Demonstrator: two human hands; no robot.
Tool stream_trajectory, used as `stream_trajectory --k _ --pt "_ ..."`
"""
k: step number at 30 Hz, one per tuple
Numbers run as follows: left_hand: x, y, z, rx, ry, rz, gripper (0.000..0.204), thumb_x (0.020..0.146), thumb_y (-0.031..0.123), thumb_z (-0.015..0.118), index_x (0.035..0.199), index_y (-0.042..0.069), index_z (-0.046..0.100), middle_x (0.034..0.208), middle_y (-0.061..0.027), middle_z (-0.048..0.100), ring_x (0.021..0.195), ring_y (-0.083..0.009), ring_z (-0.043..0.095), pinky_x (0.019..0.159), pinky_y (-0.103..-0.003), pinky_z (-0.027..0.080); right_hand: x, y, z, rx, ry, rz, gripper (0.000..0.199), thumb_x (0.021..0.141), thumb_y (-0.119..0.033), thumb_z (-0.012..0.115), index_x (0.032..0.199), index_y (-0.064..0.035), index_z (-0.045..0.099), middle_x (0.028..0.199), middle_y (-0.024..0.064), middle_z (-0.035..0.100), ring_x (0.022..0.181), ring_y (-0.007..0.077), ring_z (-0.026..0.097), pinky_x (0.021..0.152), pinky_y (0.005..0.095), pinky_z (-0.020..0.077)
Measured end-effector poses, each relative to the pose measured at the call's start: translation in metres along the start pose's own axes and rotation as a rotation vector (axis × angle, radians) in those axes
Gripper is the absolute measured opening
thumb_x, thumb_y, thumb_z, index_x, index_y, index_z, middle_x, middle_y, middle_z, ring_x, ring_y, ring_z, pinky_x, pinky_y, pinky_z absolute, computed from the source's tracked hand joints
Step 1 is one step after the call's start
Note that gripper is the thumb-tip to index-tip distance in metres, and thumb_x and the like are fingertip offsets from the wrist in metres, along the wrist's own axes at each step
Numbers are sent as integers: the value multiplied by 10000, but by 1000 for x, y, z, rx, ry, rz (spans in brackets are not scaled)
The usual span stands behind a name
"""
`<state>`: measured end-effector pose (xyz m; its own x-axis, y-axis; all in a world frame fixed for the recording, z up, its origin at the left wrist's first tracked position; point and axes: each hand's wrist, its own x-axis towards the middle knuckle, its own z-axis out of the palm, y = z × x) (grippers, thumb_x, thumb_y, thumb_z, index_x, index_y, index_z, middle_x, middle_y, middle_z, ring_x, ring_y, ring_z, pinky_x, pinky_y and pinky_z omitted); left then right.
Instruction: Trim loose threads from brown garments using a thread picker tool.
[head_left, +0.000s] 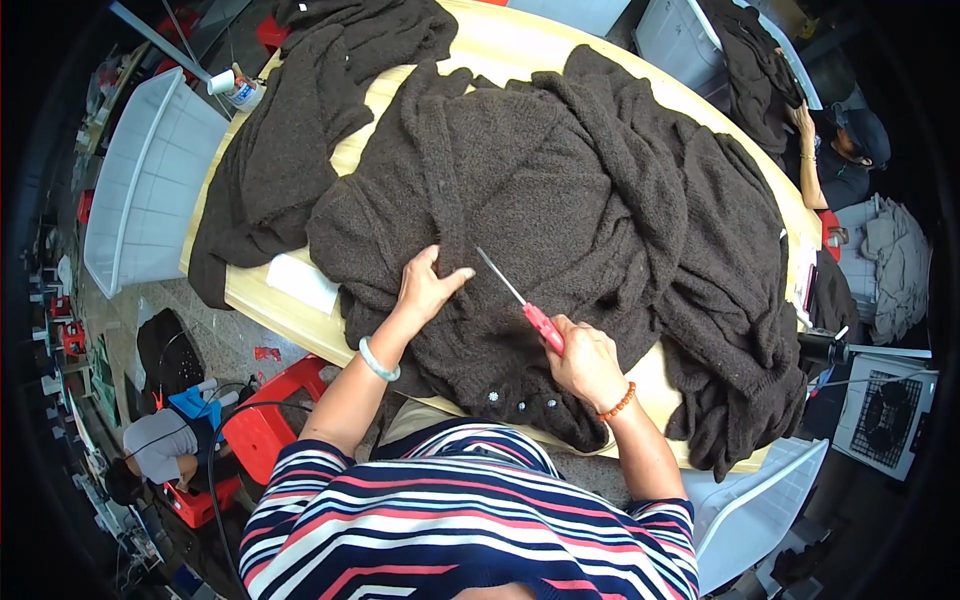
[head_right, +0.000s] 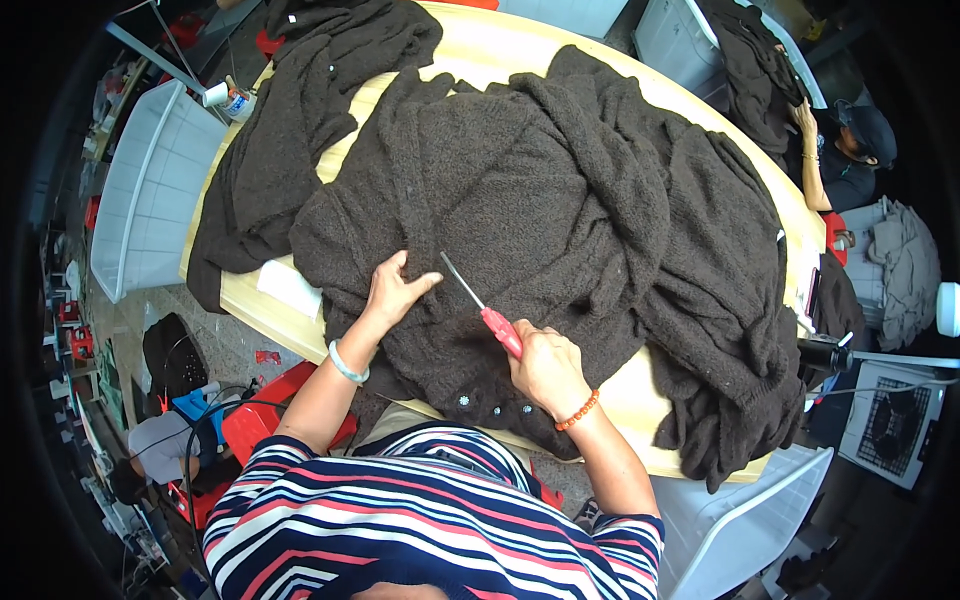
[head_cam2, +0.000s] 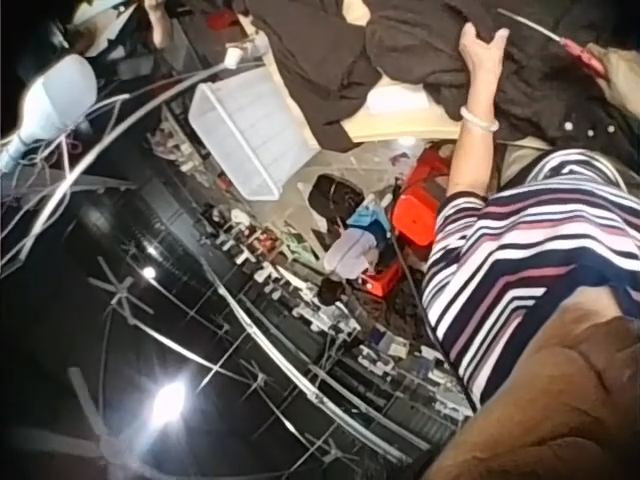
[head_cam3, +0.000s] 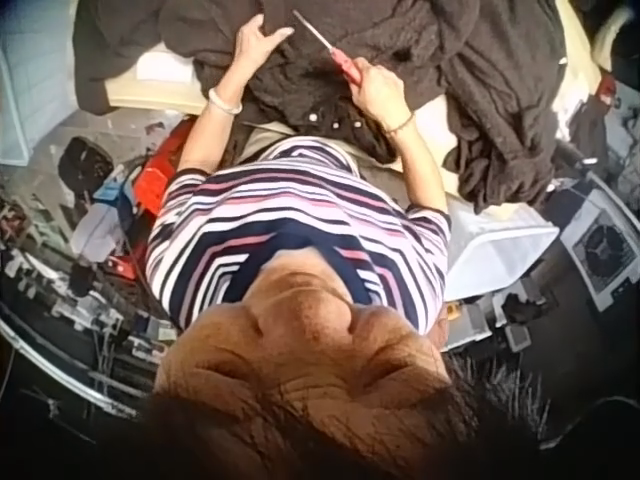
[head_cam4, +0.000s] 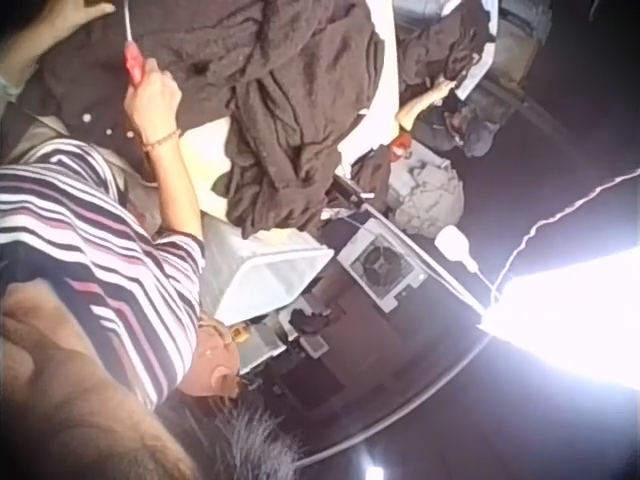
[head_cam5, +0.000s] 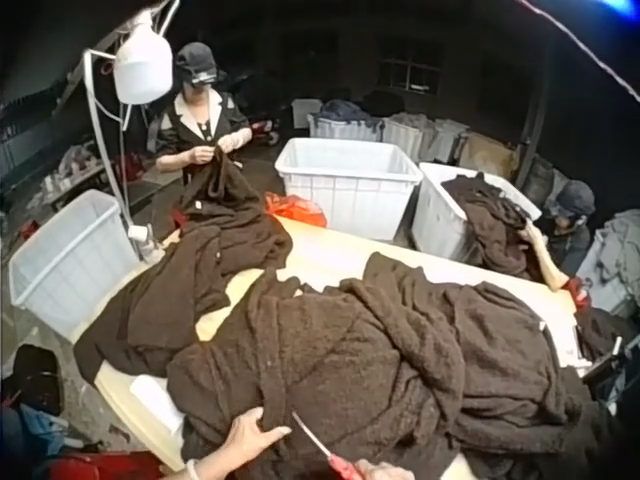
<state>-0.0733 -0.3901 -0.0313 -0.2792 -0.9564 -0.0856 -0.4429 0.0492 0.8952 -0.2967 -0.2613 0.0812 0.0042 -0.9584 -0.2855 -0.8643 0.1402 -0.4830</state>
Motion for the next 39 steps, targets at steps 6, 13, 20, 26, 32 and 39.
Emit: stream_trajectory --k 6,13,20,26,32,39 --pt "-15 -25 4 47 62 -36 233 755 97 744 764 -51 565 681 -126 546 585 -162 522 559 -324 423 -8 5 5 40 -16 -30 165 832 -166 621 959 -64 594 744 217 632 727 398 642 668 483 512" --pt "-18 -26 6 14 62 87 330 748 42 739 635 -56 445 612 -110 450 546 -122 403 493 -314 348 -12 -6 2 -48 -131 -72 150 828 -179 597 859 -33 612 647 207 633 651 370 663 616 464 531" --pt "-18 -27 6 -16 45 131 344 738 36 751 626 -54 439 602 -110 434 544 -133 385 494 -318 343 -6 -1 4 -71 -145 -94 193 839 -228 612 854 -35 618 666 198 645 679 369 667 625 465 530" --pt "-19 -27 2 -78 56 153 256 725 50 767 681 -53 536 639 -97 508 568 -137 455 532 -300 406 -7 1 0 -14 -225 -120 174 841 -217 613 897 -53 626 711 206 650 722 372 664 657 468 523" --pt "26 18 -20 76 311 -34 580 728 227 835 1151 -45 545 803 -57 606 679 -120 576 647 -267 516 -7 5 -7 57 -75 -48 172 842 -187 627 956 -62 593 752 201 619 755 385 630 692 474 505" --pt "105 -1 -25 -334 241 -109 330 778 114 770 1029 -47 629 806 -67 673 684 -118 603 629 -262 501 18 -20 -22 25 28 -35 159 845 -189 614 954 -75 601 728 185 640 737 356 655 671 455 520"
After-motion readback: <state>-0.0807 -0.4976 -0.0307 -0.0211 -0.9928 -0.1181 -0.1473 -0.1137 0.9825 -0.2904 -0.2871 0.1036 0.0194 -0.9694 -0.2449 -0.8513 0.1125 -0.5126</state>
